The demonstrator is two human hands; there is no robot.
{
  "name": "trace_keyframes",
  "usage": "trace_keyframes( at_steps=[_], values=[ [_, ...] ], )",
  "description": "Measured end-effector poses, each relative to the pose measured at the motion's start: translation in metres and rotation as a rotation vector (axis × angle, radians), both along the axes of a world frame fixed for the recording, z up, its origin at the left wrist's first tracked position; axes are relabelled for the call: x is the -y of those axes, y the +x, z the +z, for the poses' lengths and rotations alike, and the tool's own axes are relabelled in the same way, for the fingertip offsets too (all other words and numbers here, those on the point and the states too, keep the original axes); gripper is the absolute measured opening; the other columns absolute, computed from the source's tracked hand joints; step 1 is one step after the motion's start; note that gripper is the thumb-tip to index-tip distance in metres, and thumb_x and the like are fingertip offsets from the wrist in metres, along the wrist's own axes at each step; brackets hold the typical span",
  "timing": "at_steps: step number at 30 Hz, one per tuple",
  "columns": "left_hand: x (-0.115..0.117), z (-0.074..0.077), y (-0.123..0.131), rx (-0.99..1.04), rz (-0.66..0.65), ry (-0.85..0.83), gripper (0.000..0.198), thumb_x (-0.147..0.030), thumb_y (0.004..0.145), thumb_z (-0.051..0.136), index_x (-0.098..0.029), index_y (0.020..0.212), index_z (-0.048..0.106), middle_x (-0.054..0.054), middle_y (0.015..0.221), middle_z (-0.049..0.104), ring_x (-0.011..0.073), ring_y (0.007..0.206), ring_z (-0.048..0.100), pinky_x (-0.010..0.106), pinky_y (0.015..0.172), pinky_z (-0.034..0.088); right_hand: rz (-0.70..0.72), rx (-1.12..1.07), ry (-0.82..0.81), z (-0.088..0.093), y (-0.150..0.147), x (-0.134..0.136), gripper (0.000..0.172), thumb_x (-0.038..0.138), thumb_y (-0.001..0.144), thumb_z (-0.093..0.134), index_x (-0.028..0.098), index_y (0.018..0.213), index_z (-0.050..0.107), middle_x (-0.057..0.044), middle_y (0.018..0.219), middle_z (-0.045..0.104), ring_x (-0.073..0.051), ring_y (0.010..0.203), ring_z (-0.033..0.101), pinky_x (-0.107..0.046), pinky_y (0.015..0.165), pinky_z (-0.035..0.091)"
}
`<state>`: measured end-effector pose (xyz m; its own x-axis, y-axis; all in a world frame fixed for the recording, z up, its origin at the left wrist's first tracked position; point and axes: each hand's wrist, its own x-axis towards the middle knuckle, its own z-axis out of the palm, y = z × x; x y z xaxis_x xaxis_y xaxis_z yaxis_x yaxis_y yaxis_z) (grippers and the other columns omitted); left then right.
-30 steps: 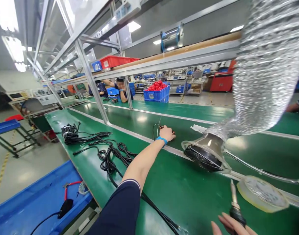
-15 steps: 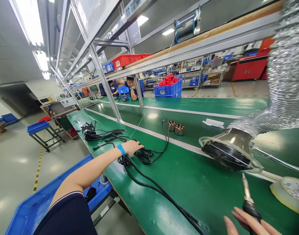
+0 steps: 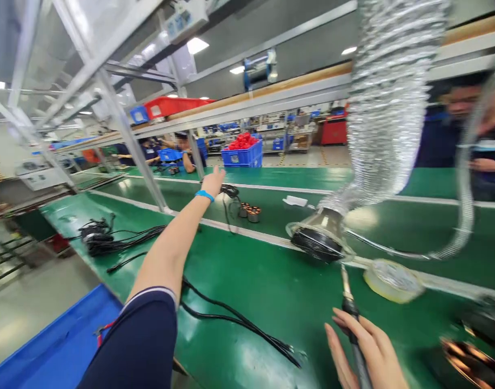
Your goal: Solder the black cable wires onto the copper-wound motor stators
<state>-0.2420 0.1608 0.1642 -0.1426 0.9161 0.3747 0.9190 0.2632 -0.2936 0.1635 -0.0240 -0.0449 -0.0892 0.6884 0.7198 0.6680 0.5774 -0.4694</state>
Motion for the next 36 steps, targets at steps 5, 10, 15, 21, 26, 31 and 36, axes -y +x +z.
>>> trace_keyframes(
  at_steps=[5, 10, 15, 21, 26, 31, 36],
  values=[
    [0.016, -0.031, 0.056, 0.123, -0.192, -0.152, 0.020, -0.016, 0.085, 0.052, -0.004, 0.086, 0.068, 0.021, 0.097, 0.066, 0.0258, 0.082, 0.067, 0.029, 0.071, 0.047, -0.079, -0.017, -0.040, 0.005, -0.001, 0.009, 0.027, 0.029, 0.095, 0.054, 0.025, 0.121, 0.056, -0.008, 0.112, 0.056, -0.017, 0.086, 0.066, -0.028, 0.075, 0.052],
    [0.099, -0.108, 0.108, 0.717, -0.465, -0.716, 0.043, -0.045, 0.091, 0.043, -0.014, 0.081, 0.071, -0.001, 0.049, 0.053, 0.0150, 0.051, 0.050, 0.023, 0.053, 0.034, -0.170, 0.020, 0.029, 0.016, 0.008, 0.008, 0.025, 0.019, 0.097, 0.047, 0.022, 0.119, 0.056, -0.008, 0.106, 0.060, -0.018, 0.086, 0.063, -0.029, 0.077, 0.051],
    [0.199, -0.156, 0.161, 0.869, -0.517, -0.620, 0.046, -0.054, 0.088, 0.047, -0.015, 0.067, 0.060, -0.003, 0.055, 0.040, 0.0118, 0.055, 0.035, 0.024, 0.055, 0.026, -0.490, 0.301, -0.051, 0.035, 0.039, 0.010, 0.022, 0.021, 0.099, 0.042, 0.018, 0.113, 0.058, -0.009, 0.096, 0.062, -0.023, 0.084, 0.059, -0.035, 0.077, 0.046],
    [0.234, -0.154, 0.182, 1.033, -0.696, -0.516, 0.026, -0.038, 0.096, 0.036, -0.020, 0.097, 0.055, 0.001, 0.085, 0.053, 0.0155, 0.076, 0.049, 0.027, 0.073, 0.042, -0.624, 0.592, -0.268, 0.038, 0.076, -0.001, 0.014, 0.024, 0.095, 0.047, 0.016, 0.102, 0.057, -0.010, 0.090, 0.055, -0.022, 0.072, 0.054, -0.033, 0.069, 0.039],
    [0.214, -0.164, 0.194, 1.162, -0.763, -0.484, 0.043, -0.037, 0.099, 0.030, -0.017, 0.086, 0.065, 0.005, 0.088, 0.056, 0.0153, 0.077, 0.056, 0.029, 0.078, 0.047, -0.489, 0.499, -0.255, 0.019, 0.082, -0.003, 0.014, 0.016, 0.092, 0.047, 0.018, 0.105, 0.053, -0.011, 0.096, 0.052, -0.025, 0.083, 0.054, -0.036, 0.075, 0.043],
    [0.184, -0.176, 0.222, 1.232, -0.649, -0.300, 0.040, -0.033, 0.095, 0.038, -0.015, 0.107, 0.071, 0.007, 0.088, 0.067, 0.0174, 0.079, 0.063, 0.030, 0.078, 0.050, -0.133, 0.163, -0.299, 0.015, 0.070, 0.014, 0.019, 0.015, 0.090, 0.047, 0.022, 0.108, 0.049, -0.008, 0.109, 0.048, -0.019, 0.083, 0.058, -0.031, 0.075, 0.050],
    [0.158, -0.181, 0.236, 1.294, -0.629, -0.358, 0.040, -0.041, 0.088, 0.055, -0.011, 0.108, 0.073, 0.007, 0.081, 0.070, 0.0178, 0.072, 0.059, 0.028, 0.070, 0.045, 0.279, 0.075, -0.310, 0.021, 0.053, 0.030, 0.017, 0.017, 0.093, 0.046, 0.024, 0.108, 0.048, -0.007, 0.113, 0.049, -0.016, 0.096, 0.060, -0.032, 0.089, 0.050]
  ],
)
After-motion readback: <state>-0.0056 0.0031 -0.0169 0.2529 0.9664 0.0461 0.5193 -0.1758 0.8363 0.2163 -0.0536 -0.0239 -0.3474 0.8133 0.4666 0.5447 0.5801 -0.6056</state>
